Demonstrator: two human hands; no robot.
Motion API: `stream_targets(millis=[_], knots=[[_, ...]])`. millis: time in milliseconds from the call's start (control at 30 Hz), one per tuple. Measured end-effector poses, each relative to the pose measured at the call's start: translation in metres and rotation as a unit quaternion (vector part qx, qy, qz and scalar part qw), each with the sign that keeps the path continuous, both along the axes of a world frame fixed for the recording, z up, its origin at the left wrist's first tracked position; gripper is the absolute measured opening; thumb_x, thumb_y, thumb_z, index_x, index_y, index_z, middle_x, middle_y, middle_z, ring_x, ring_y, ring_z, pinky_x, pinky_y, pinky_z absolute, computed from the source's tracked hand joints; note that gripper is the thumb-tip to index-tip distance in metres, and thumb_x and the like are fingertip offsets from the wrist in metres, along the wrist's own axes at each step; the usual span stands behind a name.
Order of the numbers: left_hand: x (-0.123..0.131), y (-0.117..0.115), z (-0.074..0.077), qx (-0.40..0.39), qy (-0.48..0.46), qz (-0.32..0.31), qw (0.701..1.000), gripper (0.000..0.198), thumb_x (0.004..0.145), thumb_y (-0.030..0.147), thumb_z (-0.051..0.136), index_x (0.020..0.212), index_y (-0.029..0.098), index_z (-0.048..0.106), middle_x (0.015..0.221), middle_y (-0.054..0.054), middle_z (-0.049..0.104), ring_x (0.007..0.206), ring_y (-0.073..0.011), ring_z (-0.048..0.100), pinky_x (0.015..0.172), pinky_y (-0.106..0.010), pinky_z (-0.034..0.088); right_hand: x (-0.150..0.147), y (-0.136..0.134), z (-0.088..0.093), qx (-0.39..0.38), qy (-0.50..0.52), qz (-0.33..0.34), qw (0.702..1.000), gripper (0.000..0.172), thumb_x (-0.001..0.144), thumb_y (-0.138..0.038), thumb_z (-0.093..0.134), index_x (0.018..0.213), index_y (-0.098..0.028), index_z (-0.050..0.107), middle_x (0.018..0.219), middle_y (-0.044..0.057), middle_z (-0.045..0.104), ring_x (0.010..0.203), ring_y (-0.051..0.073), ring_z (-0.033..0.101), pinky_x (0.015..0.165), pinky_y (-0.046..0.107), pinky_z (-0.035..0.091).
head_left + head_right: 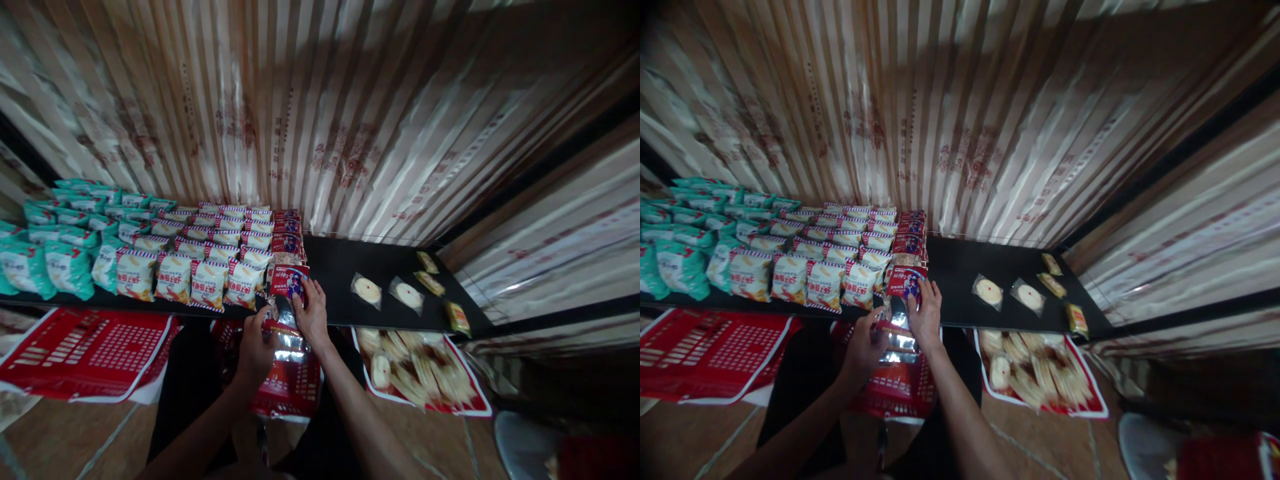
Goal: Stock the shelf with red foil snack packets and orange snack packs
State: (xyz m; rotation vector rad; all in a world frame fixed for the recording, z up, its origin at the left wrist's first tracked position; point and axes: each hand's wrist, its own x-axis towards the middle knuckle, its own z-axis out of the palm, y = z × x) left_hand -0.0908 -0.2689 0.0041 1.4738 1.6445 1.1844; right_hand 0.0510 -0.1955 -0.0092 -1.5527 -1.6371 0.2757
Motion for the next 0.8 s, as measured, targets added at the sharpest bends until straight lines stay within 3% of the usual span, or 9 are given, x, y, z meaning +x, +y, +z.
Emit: stream_targets(millis=[233,533,800], knots=[[0.0020,-0.0059,-0.0057,0.049,0.040,0.005,0.998,0.044,0.075,0.021,0.047,0.118,0.013,0.055,0.108,-0.013,0.055,0.103,-0.0238,0.056,0.092,-0.043,0.047,-0.0002,-0.0013,-0.0022,-0.016,-0.015,-0.009,1.000,0.050,0.088,-0.039,0.044,0.128,-0.011,0.053,0.136,0.018,0.048,0.132,0.029,0.034,0.103,0.050,0.035],[0.0023,-0.0097,-0.0066,0.009,0.052,-0.011,0.999,0.044,0.079,0.023,0.045,0.122,0.014,0.052,0.113,-0.013,0.052,0.106,-0.0229,0.055,0.092,-0.041,0.048,0.0004,-0.0043,-0.0044,-0.018,-0.002,-0.019,1.000,0.051,0.088,-0.043,0.043,0.129,-0.014,0.052,0.139,0.017,0.045,0.133,0.029,0.033,0.104,0.052,0.033],[0.0034,-0.0045,-0.0095,0.065,0.076,-0.014,0.995,0.041,0.080,0.022,0.047,0.120,0.013,0.056,0.112,-0.013,0.051,0.106,-0.0228,0.055,0.092,-0.041,0.049,0.0017,-0.0062,0.0030,0.005,-0.029,-0.014,0.999,0.048,0.090,-0.038,0.041,0.128,-0.011,0.052,0.140,0.017,0.044,0.136,0.027,0.028,0.106,0.050,0.033]])
